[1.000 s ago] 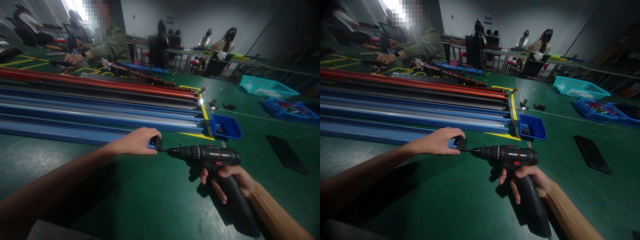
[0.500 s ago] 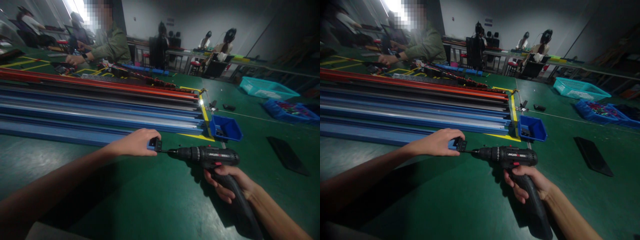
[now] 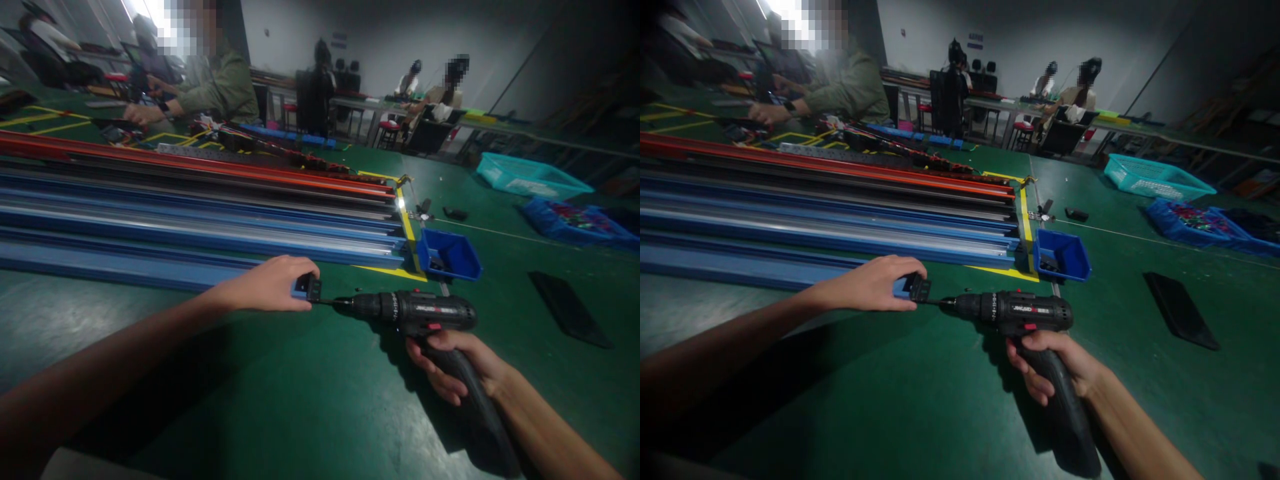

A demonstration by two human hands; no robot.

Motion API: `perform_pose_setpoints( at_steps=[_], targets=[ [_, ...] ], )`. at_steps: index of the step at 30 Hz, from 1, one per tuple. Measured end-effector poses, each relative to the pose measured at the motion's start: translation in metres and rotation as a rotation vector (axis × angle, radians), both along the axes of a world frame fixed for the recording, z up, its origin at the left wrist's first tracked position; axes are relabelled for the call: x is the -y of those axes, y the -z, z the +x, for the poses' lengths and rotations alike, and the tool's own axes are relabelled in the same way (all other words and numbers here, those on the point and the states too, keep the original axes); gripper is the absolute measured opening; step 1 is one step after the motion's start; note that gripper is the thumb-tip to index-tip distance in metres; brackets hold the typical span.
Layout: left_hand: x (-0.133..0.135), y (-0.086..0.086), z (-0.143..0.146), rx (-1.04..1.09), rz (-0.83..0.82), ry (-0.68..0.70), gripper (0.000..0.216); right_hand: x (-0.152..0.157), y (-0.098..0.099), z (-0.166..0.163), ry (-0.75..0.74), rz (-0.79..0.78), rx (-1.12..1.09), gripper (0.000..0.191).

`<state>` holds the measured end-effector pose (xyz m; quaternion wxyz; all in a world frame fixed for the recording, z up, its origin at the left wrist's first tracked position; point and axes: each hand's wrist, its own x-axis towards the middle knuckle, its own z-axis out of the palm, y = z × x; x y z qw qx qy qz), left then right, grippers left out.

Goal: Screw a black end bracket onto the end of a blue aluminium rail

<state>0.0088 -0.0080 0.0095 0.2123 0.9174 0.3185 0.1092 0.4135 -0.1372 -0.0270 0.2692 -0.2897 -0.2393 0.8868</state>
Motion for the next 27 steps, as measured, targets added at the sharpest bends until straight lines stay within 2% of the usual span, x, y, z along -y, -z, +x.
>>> perform_pose_setpoints(
  at_steps=[13, 21, 27],
  targets=[
    [0.001, -0.003, 0.0, -0.021, -0.006, -0.013, 0.046, 0.0, 0.001, 0.002, -0.019, -0.007, -0.007, 0.03],
    [-0.001, -0.003, 0.0, -0.032, -0.012, -0.007, 0.049, 0.0, 0.001, 0.001, -0.043, 0.046, 0.021, 0.034],
    [-0.009, -0.005, -0.01, -0.086, -0.029, 0.089, 0.056, -0.001, 0.001, 0.001, -0.054, 0.066, 0.019, 0.035]
  ],
)
